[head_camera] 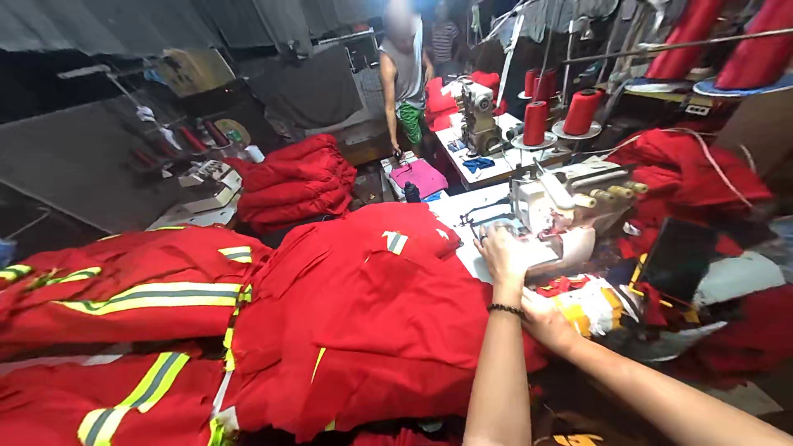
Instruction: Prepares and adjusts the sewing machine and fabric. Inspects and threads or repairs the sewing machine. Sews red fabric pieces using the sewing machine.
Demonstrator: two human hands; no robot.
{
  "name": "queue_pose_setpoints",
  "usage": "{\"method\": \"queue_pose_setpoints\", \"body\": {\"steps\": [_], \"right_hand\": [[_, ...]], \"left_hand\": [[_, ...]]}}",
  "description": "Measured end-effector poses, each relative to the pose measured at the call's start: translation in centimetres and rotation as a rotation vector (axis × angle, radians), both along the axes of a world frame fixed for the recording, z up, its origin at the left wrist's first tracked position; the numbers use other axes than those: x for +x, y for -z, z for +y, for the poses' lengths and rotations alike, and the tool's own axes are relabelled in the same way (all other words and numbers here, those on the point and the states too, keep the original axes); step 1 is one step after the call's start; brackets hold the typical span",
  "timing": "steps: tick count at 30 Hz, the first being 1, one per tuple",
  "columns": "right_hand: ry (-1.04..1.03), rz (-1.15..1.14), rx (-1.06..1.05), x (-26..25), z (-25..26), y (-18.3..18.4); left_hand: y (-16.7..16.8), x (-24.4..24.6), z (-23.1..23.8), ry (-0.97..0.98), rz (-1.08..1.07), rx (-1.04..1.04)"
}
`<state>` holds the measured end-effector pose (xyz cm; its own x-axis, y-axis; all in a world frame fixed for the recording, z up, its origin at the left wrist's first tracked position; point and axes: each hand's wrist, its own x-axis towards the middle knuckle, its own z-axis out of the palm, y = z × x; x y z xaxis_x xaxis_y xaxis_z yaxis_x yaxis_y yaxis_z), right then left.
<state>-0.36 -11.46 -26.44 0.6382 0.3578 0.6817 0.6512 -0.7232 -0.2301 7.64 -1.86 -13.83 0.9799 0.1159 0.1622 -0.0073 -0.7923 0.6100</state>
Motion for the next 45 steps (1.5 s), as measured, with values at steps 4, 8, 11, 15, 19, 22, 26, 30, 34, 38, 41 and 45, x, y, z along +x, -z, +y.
{"method": "queue_pose_setpoints", "body": {"steps": [4,8,11,15,19,22,26,30,34,38,41,45], "right_hand": [[-0.010,0.035,0.023,0.0,0.2,-0.4],[-0.019,0.099,0.017,-0.1,0.1,-0.2],[-0.030,0.098,0.034,0.1,0.1,-0.4],[-0.064,0.077,0.054,0.2,0.1,0.3],[-0.072,0.093,0.048,0.5,-0.1,0.2],[-0.068,0.085,0.049,0.5,-0.1,0.1],[-0.059,0.086,0.053,0.5,0.0,0.3],[-0.055,0.077,0.055,0.5,0.0,0.3],[-0.054,0.068,0.057,0.4,0.0,0.0],[-0.053,0.078,0.063,0.4,0.1,0.0],[-0.051,0.098,0.064,0.3,0.1,-0.1],[-0.086,0.122,0.088,0.4,-0.1,-0.1]], "left_hand": [[0.4,-0.1,0.8,-0.015,-0.063,-0.149],[1.1,-3.0,1.9,0.085,-0.143,-0.169],[0.3,-1.8,1.4,0.053,-0.058,-0.035],[-0.6,2.3,1.1,-0.060,0.145,0.054],[0.1,4.1,1.6,-0.114,0.128,-0.013],[0.2,4.3,0.9,-0.168,0.113,0.039],[0.2,4.1,0.8,-0.198,0.077,0.030],[0.4,3.3,0.8,-0.241,-0.036,-0.037],[0.0,2.7,0.7,-0.430,-0.265,0.046],[-0.2,3.6,3.5,-0.322,-0.135,0.184],[-1.0,3.4,5.3,-0.182,0.033,0.223],[-3.5,0.4,3.2,-0.069,0.071,0.267]]}}
